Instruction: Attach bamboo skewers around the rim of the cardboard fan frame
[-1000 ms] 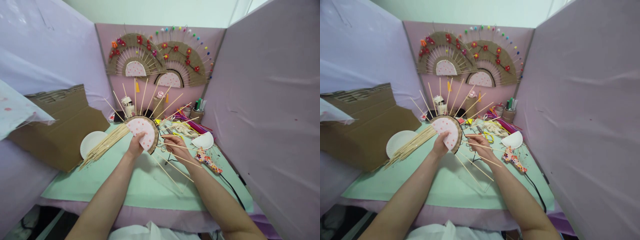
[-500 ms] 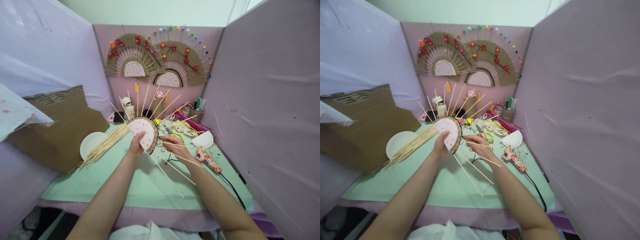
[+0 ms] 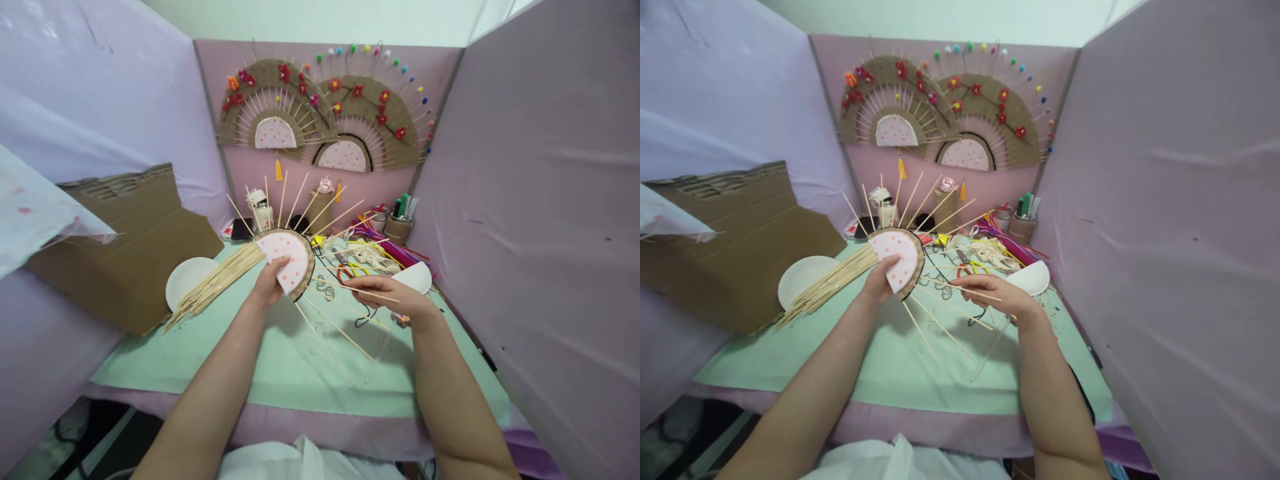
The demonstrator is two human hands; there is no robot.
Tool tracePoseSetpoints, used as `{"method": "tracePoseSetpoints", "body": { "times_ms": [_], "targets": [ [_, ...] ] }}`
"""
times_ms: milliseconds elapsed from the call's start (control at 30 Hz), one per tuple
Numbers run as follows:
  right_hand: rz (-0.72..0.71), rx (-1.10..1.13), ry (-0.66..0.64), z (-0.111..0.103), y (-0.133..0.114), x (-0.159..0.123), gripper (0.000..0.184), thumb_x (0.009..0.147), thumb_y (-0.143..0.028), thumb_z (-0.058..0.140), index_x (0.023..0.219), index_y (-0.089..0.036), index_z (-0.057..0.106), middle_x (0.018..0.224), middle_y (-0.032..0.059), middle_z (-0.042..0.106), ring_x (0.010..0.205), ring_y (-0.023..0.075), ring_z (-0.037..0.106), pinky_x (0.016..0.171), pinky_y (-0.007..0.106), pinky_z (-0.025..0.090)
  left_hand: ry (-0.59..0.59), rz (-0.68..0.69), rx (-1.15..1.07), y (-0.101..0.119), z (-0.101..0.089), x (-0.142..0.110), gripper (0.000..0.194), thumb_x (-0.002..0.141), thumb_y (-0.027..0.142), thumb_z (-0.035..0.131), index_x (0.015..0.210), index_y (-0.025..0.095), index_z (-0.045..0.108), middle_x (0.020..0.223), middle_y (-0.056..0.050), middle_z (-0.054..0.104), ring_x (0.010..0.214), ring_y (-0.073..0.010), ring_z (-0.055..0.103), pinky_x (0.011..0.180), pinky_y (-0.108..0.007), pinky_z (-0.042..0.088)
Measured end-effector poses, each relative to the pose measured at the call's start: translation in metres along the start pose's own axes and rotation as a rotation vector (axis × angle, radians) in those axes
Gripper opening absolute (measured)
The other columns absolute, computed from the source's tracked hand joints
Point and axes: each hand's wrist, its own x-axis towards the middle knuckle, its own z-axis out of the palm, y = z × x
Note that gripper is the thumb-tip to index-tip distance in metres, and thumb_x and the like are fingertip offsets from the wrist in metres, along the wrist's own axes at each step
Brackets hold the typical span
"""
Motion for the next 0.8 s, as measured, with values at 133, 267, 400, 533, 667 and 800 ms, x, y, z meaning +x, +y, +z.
{"method": "tracePoseSetpoints", "body": {
  "times_ms": [133, 267, 400, 533, 667, 800],
  "targets": [
    [0.04, -0.089, 0.023, -0.012, 0.0, -0.006, 0.042, 0.081, -0.051, 0.054, 0.106, -0.019, 0.066, 0.08, 0.0034, 0.056, 0.064, 0.0098, 0.043, 0.054, 0.022, 0.034, 0.026, 0.006, 0.012, 0.005, -0.002, 0.001, 0.023, 0.068, 0.015, 0.063, 0.091, 0.012, 0.064, 0.083, -0.007, 0.073, 0.076, -0.0187, 0.069, 0.072, -0.026, 0.055],
    [0.002, -0.159, 0.123, -0.021, 0.008, -0.011, 0.039, 0.08, -0.05, 0.055, 0.102, -0.02, 0.068, 0.096, 0.0068, 0.06, 0.077, 0.0145, 0.051, 0.062, 0.025, 0.04, 0.042, -0.009, 0.048, 0.006, -0.004, 0.002, 0.026, 0.067, 0.015, 0.065, 0.093, 0.012, 0.064, 0.085, -0.009, 0.073, 0.078, -0.0201, 0.069, 0.075, -0.029, 0.055],
    [-0.026, -0.24, 0.175, -0.023, 0.009, -0.015, 0.036, 0.084, -0.045, 0.051, 0.106, -0.022, 0.068, 0.092, 0.0059, 0.06, 0.071, 0.0134, 0.05, 0.059, 0.025, 0.039, 0.063, 0.0, 0.071, 0.005, -0.003, 0.002, 0.023, 0.067, 0.014, 0.065, 0.09, 0.011, 0.064, 0.084, -0.009, 0.073, 0.073, -0.0188, 0.069, 0.072, -0.028, 0.056],
    [-0.111, -0.331, 0.287, -0.021, 0.002, -0.016, 0.033, 0.083, -0.044, 0.054, 0.103, -0.023, 0.069, 0.095, 0.0073, 0.062, 0.083, 0.0183, 0.054, 0.071, 0.03, 0.042, 0.123, 0.06, 0.036, 0.006, 0.0, 0.002, 0.021, 0.068, 0.013, 0.065, 0.089, 0.011, 0.065, 0.085, -0.009, 0.073, 0.074, -0.0188, 0.069, 0.075, -0.029, 0.055],
    [-0.128, -0.267, 0.44, -0.018, -0.001, -0.013, 0.034, 0.078, -0.047, 0.06, 0.095, -0.02, 0.07, 0.092, 0.0077, 0.065, 0.083, 0.0198, 0.056, 0.073, 0.031, 0.044, 0.138, 0.108, 0.003, 0.007, -0.002, 0.004, 0.017, 0.069, 0.013, 0.063, 0.086, 0.011, 0.065, 0.082, -0.007, 0.073, 0.074, -0.0172, 0.068, 0.073, -0.025, 0.055],
    [-0.086, -0.169, 0.588, -0.017, 0.0, -0.013, 0.034, 0.074, -0.045, 0.064, 0.096, -0.019, 0.068, 0.086, 0.0062, 0.066, 0.074, 0.0172, 0.056, 0.064, 0.029, 0.043, 0.152, 0.142, -0.042, 0.006, -0.006, 0.008, 0.02, 0.069, 0.014, 0.065, 0.089, 0.011, 0.065, 0.081, -0.006, 0.073, 0.072, -0.0152, 0.068, 0.072, -0.023, 0.054]
  ]
}}
